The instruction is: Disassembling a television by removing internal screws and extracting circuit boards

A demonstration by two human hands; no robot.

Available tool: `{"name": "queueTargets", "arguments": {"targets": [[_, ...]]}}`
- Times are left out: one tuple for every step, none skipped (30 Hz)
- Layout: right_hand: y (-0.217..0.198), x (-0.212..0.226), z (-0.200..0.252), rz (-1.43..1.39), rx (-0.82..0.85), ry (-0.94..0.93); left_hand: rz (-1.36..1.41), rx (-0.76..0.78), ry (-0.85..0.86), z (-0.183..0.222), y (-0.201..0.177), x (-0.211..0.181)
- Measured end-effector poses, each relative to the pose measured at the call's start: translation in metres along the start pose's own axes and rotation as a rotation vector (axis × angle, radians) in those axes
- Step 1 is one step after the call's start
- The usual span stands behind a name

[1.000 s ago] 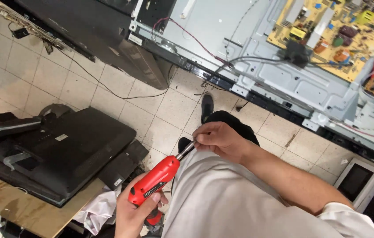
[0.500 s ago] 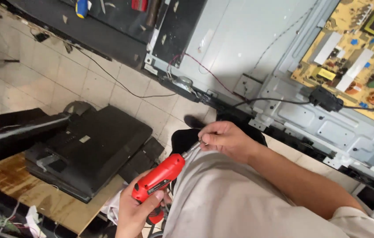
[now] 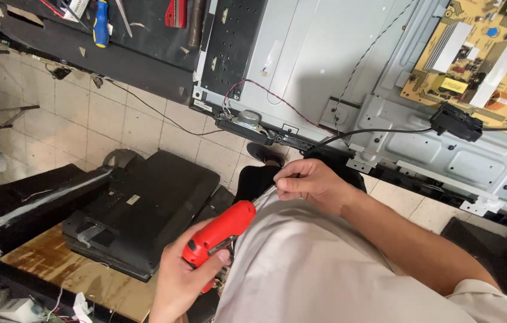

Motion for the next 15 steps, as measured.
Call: {"name": "queueTargets", "arguments": {"targets": [[-0.001, -0.003, -0.002, -0.072, -0.001, 0.06, -0.21, -0.04, 0.018, 0.0, 0.001, -0.003], [-0.002, -0.006, -0.004, -0.145, -0.002, 0.119, -0.419, -0.08, 0.035, 0.0, 0.001, -0.007], [-0.003, -0.009, -0.007, -0.146, 0.001, 0.121, -0.419, -0.083, 0.033, 0.001, 0.007, -0.013], [-0.004, -0.011, -0.011, -0.266, 0.027, 0.108, -0.552, -0.109, 0.122, 0.002, 0.013, -0.021], [-0.004, -0.014, -0.014, -0.386, 0.055, 0.095, -0.685, -0.136, 0.211, 0.003, 0.019, -0.029], [-0.003, -0.016, -0.021, -0.388, 0.058, 0.098, -0.686, -0.139, 0.207, 0.0, 0.027, -0.032], [-0.002, -0.019, -0.027, -0.522, -0.041, 0.093, -0.799, -0.153, 0.315, -0.002, 0.035, -0.036], [-0.002, -0.022, -0.032, -0.654, -0.141, 0.09, -0.912, -0.165, 0.423, -0.005, 0.044, -0.04], [0.004, -0.017, -0.033, -0.655, -0.137, 0.091, -0.914, -0.169, 0.421, -0.01, 0.05, -0.041], [0.01, -0.012, -0.034, -0.579, -0.156, 0.072, -0.997, -0.204, 0.455, -0.015, 0.057, -0.042], [0.015, -0.007, -0.034, -0.505, -0.175, 0.051, -1.081, -0.235, 0.491, -0.02, 0.064, -0.044], [0.015, -0.004, -0.034, -0.507, -0.173, 0.051, -1.084, -0.236, 0.49, -0.023, 0.067, -0.043], [0.015, -0.001, -0.033, -0.478, -0.158, 0.027, -1.128, -0.269, 0.5, -0.026, 0.071, -0.043], [0.015, 0.001, -0.032, -0.448, -0.144, 0.003, -1.17, -0.302, 0.51, -0.03, 0.074, -0.043], [0.012, 0.001, -0.032, -0.454, -0.145, 0.001, -1.176, -0.297, 0.51, -0.031, 0.075, -0.046]]}}
Point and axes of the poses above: each hand's wrist, its own z-axis away from the middle knuckle, its own y-axis out of the palm, x = y × z, the point moved 1 cm from there along -z, towards the middle knuckle, and after that the axes turned 11 degrees about x, right-handed, at the moved point
